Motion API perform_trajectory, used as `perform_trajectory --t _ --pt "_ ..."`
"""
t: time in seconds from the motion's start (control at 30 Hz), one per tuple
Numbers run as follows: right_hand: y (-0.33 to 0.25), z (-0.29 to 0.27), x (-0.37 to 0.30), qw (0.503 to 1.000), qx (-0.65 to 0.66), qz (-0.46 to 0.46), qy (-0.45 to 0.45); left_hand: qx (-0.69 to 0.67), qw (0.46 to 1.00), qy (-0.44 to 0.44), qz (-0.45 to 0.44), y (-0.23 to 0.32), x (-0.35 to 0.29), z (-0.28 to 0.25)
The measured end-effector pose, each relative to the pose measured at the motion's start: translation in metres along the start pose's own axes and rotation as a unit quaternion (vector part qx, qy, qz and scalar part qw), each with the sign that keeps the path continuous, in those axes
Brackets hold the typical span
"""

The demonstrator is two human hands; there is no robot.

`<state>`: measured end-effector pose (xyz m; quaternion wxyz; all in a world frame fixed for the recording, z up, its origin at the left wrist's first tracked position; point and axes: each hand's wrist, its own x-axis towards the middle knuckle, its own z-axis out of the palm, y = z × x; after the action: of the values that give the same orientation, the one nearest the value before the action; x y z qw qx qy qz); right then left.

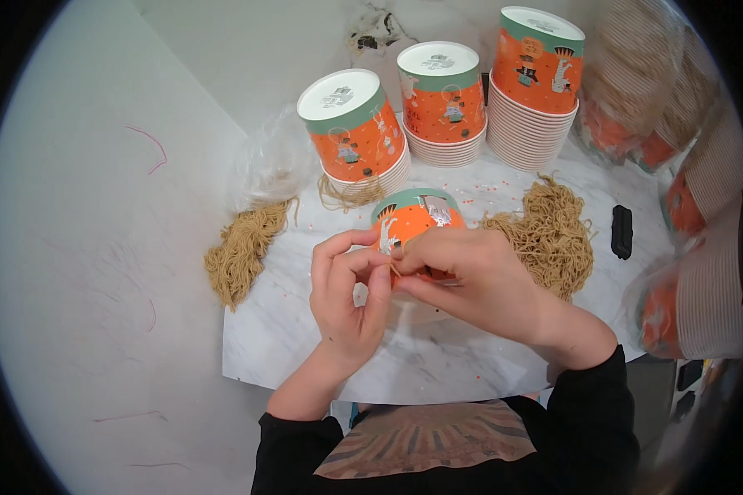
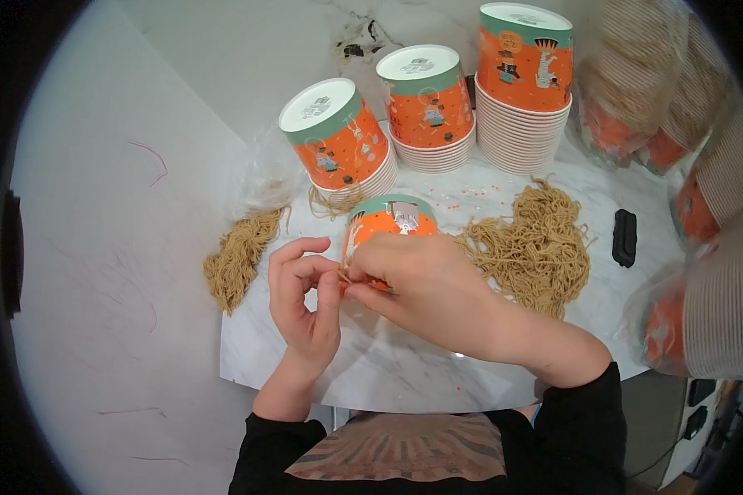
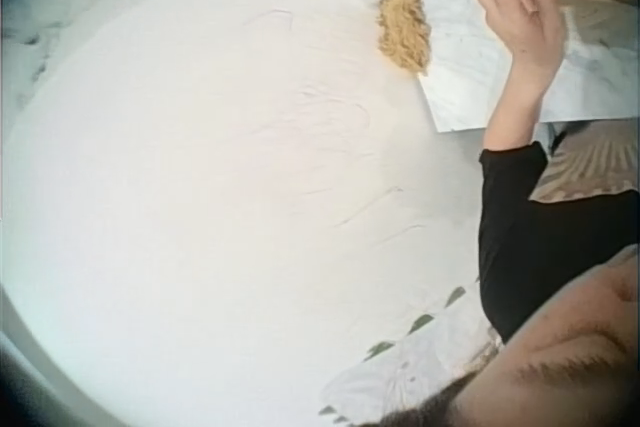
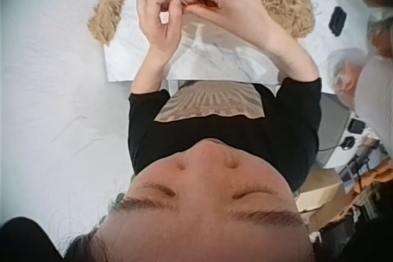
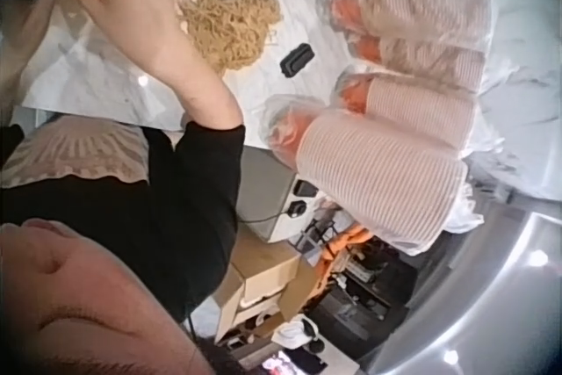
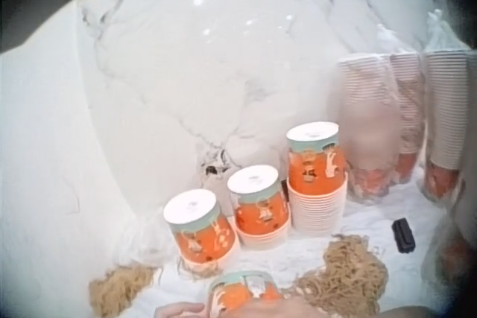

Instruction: Threading and tying string handles onto paper buckets.

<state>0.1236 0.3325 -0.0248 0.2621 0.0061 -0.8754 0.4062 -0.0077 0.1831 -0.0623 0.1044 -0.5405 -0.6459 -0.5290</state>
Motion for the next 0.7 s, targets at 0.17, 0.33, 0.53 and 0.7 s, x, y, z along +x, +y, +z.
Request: perform_trajectory --t 0.17,0.33,0.53,0.7 --pt "0.005 0.004 -0.001 0.999 0.002 -0.05 0.007 -0.138 0.978 -0.105 -0.115 0.004 0.018 -0.011" --pt "0.011 0.006 -0.006 0.997 -0.028 -0.063 -0.016 -0.115 0.953 -0.227 -0.165 -0.003 0.065 -0.013" --pt "0.009 0.013 -0.005 0.992 -0.041 -0.114 -0.02 -0.148 0.812 -0.509 -0.243 -0.019 0.11 0.005" --pt "0.015 0.021 -0.006 0.987 -0.068 -0.144 -0.007 -0.04 0.792 -0.589 -0.158 -0.001 0.137 0.036"
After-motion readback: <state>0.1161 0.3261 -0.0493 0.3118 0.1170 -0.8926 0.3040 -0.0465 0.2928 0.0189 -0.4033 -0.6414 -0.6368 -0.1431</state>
